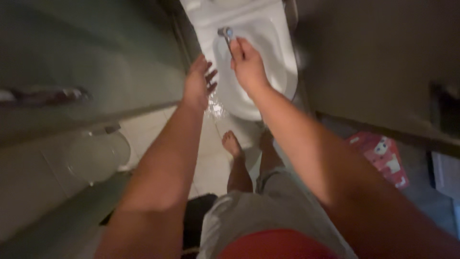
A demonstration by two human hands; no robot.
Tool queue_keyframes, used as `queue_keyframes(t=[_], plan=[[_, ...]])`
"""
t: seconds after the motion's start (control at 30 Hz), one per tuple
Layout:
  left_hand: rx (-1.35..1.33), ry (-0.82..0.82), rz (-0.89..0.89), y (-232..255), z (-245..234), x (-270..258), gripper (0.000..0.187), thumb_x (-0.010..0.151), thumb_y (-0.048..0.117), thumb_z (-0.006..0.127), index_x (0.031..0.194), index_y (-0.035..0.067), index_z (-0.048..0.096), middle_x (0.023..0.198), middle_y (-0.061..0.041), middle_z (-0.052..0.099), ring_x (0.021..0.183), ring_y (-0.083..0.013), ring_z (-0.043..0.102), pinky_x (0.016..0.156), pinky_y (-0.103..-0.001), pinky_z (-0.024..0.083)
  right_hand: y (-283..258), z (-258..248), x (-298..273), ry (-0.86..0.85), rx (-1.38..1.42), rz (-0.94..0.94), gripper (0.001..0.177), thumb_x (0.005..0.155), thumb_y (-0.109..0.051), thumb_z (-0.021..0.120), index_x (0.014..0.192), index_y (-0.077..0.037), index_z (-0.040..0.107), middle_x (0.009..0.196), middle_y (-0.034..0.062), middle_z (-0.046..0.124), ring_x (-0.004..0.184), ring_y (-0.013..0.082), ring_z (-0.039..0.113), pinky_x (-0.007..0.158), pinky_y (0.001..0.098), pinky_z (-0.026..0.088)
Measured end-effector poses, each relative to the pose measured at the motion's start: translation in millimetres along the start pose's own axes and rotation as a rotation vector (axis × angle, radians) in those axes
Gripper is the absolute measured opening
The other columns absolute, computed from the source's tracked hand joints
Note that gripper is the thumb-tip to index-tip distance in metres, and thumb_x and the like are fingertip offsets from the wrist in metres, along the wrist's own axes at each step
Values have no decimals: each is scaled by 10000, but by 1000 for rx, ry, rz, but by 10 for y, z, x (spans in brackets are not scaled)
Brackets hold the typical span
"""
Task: The person uses a handheld bidet sprayer to rinse the toilet seat, lid, and bowl. They repeatedly spray water and wipe surfaces with their hand, focusing on the seat and rim areas.
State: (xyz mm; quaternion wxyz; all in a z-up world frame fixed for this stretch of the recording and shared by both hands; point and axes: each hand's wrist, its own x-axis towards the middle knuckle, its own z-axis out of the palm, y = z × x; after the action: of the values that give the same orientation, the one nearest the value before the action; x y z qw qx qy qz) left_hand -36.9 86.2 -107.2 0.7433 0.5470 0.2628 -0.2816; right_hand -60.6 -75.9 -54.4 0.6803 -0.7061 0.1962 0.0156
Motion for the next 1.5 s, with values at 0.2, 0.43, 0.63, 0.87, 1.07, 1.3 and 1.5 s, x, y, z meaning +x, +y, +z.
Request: queue_keyframes(t=[0.2, 0.43, 0.63, 0.87, 1.07, 1.3, 1.5], plan=[[20, 13, -11, -66, -65, -114, 541, 996, 288, 469, 1529, 207, 417, 1470, -36, 558, 1235, -215, 586, 980, -430, 456, 83, -58, -198, -23, -6, 64, 340, 1081, -350, 508, 1258, -98, 653, 683, -32, 552, 594, 74, 499, 540, 257, 423], [24, 33, -37, -264, -187, -140, 570, 983, 231, 476, 1545, 191, 390, 1471, -37, 551, 1248, -213, 577, 1038, -444, 434, 174, -178, -541, -59, -9, 176, 345, 1073, -339, 506, 1288, -108, 645, 693, -36, 516, 581, 72, 444, 523, 259, 387], [33, 55, -65, -452, -239, -187, 577, 974, 240, 478, 1543, 186, 395, 1474, -58, 557, 1259, -235, 573, 1041, -467, 429, 338, -249, -793, -36, -70, 175, 347, 1076, -344, 513, 1277, -102, 661, 702, -34, 532, 608, 67, 466, 549, 255, 397], [31, 42, -92, -692, -263, -366, 544, 1004, 250, 442, 1544, 197, 409, 1488, -48, 538, 1295, -242, 562, 1044, -461, 443, 479, -261, -1073, -26, -96, 238, 343, 1054, -344, 519, 1255, -109, 667, 688, -30, 529, 599, 79, 462, 547, 262, 398], [57, 56, -138, -891, -268, -458, 530, 1001, 233, 455, 1528, 188, 428, 1475, -48, 561, 1259, -222, 583, 1000, -428, 459, 832, -300, -1288, -57, -102, 213, 314, 1072, -323, 535, 1240, -91, 664, 713, -30, 542, 655, 72, 492, 612, 249, 423], [42, 59, -169, -1175, -355, -505, 548, 981, 201, 475, 1527, 178, 431, 1465, -50, 577, 1240, -208, 586, 987, -396, 454, 1130, -356, -1557, -77, -185, 249, 318, 1056, -319, 543, 1249, -101, 670, 716, -24, 532, 645, 87, 480, 600, 258, 417], [40, 46, -207, -1298, -331, -601, 548, 982, 226, 458, 1526, 162, 441, 1468, -50, 569, 1246, -220, 563, 1001, -402, 439, 1254, -368, -1666, -109, -249, 256, 343, 1042, -325, 562, 1293, -107, 649, 715, -10, 553, 645, 94, 515, 602, 267, 452]])
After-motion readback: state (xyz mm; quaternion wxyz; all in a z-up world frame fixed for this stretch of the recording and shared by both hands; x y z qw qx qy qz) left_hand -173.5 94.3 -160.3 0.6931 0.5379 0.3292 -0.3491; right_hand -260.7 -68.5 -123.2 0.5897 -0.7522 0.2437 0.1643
